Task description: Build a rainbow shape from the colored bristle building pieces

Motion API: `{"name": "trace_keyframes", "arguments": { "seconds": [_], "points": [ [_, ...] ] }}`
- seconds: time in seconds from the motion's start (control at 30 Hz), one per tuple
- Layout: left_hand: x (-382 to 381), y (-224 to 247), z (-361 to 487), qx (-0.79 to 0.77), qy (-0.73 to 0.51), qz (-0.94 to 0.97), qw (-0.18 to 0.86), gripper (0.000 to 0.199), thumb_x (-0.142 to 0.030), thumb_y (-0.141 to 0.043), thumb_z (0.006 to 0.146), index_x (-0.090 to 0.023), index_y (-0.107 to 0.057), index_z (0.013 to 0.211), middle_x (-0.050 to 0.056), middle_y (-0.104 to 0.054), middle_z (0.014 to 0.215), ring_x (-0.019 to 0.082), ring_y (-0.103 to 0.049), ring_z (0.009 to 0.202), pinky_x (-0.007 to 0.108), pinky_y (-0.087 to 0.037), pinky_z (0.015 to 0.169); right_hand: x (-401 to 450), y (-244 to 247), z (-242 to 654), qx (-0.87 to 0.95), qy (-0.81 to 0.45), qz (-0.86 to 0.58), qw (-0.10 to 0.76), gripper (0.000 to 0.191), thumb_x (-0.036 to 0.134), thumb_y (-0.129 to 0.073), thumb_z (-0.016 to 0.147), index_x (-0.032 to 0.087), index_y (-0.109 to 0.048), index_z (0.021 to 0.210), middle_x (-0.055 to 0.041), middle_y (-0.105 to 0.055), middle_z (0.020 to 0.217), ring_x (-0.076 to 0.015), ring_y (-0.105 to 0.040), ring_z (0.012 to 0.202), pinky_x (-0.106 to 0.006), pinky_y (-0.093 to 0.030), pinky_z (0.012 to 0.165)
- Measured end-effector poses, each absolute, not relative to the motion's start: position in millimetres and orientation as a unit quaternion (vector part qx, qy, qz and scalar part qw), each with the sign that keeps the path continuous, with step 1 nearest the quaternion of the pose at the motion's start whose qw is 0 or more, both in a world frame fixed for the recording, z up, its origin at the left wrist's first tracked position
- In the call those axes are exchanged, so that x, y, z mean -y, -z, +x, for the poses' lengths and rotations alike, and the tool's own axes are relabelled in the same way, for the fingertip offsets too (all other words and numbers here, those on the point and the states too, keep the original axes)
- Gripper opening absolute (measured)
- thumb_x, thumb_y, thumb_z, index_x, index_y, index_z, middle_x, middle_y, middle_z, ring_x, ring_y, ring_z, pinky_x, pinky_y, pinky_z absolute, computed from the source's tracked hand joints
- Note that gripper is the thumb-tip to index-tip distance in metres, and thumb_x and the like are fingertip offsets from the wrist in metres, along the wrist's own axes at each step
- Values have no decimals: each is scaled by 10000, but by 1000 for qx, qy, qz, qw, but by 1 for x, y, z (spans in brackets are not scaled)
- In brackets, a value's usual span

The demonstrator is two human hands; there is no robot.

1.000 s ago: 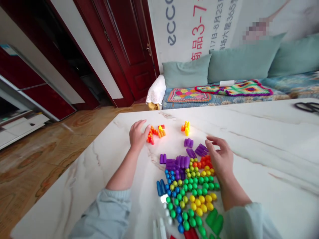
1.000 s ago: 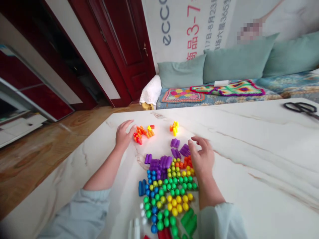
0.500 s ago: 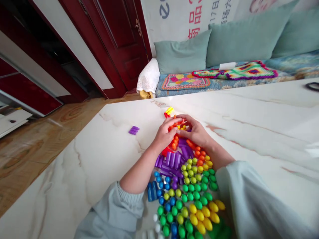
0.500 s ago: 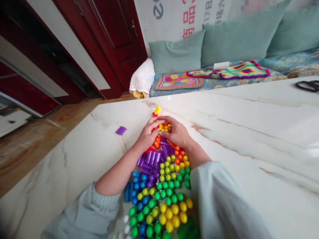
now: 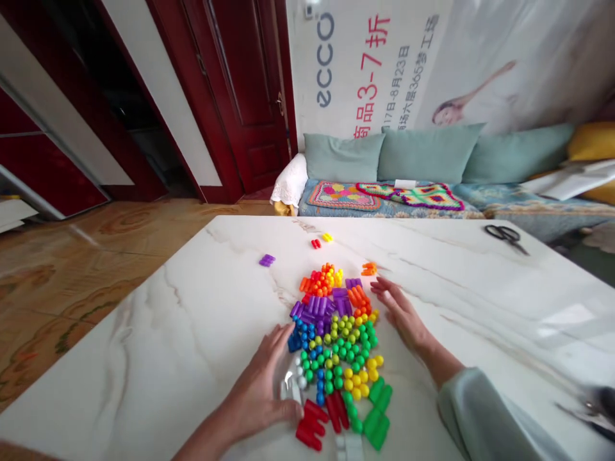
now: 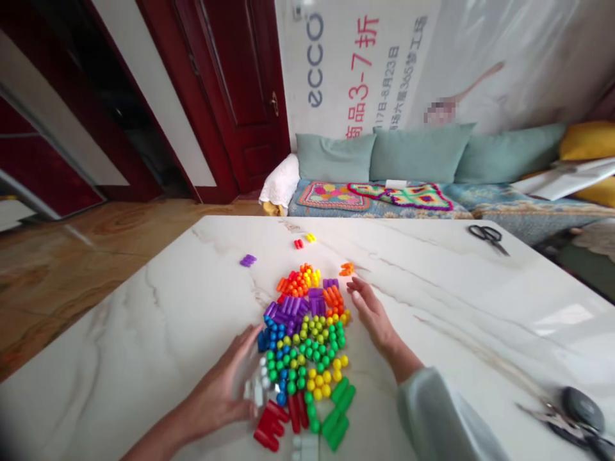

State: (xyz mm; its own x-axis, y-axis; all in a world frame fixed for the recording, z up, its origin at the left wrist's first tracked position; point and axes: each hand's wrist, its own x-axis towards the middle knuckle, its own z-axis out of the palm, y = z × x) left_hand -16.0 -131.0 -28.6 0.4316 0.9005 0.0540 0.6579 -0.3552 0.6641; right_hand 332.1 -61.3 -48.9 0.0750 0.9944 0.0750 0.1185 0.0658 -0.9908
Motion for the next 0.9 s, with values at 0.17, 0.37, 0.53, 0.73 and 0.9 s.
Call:
{"name": "trace_keyframes", "arguments": {
  "seconds": [0.17, 0.37, 0.53, 0.73, 0.9],
  "points": [
    [142, 47, 35, -537, -242, 783, 199, 1131, -723, -645, 639, -239, -113, 1512, 145, -263, 1539, 387, -187, 1417, 611, -134, 1139, 106, 53, 296, 571, -308, -611, 454, 612, 576, -483, 864, 231, -418, 1365, -108, -489, 1378, -277, -468, 1249, -494, -351, 1073],
    [123, 60, 65, -604, -376, 691, 127, 763, -507, -570, 825, -260, -250, 1472, 142, -358, 1478, 328, -346, 1358, 544, -315, 1087, 99, 58, 247, 524, -199, -631, 536, 595, 601, -471, 842, 195, -493, 1277, -152, -539, 1289, -328, -456, 1244, -550, -327, 1068],
    [127, 32, 60, -540, -325, 771, 90, 639, -537, -551, 829, -294, -411, 1402, 83, -292, 1526, 341, -218, 1411, 562, -234, 1125, 100, 25, 234, 567, -333, -559, 506, 668, 619, -479, 838, 213, -412, 1364, -148, -452, 1415, -300, -439, 1297, -507, -397, 1028],
    [134, 9, 38, -482, -186, 849, 108, 971, -584, -772, 542, -370, -384, 1405, 22, -292, 1529, 389, -146, 1412, 612, -137, 1128, 149, 4, 280, 766, -268, -513, 279, 1088, 648, -766, 534, 258, -332, 1452, -162, -350, 1492, -368, -320, 1365, -562, -318, 1071],
    [135, 15, 49, -492, -198, 841, 110, 728, -367, -710, 650, -359, -468, 1337, 23, -483, 1364, 306, -278, 1347, 480, -303, 1087, 172, 40, 271, 768, -209, -537, 280, 1134, 605, -782, 533, 251, -269, 1481, -177, -285, 1516, -385, -346, 1348, -539, -357, 1059]
  ]
}}
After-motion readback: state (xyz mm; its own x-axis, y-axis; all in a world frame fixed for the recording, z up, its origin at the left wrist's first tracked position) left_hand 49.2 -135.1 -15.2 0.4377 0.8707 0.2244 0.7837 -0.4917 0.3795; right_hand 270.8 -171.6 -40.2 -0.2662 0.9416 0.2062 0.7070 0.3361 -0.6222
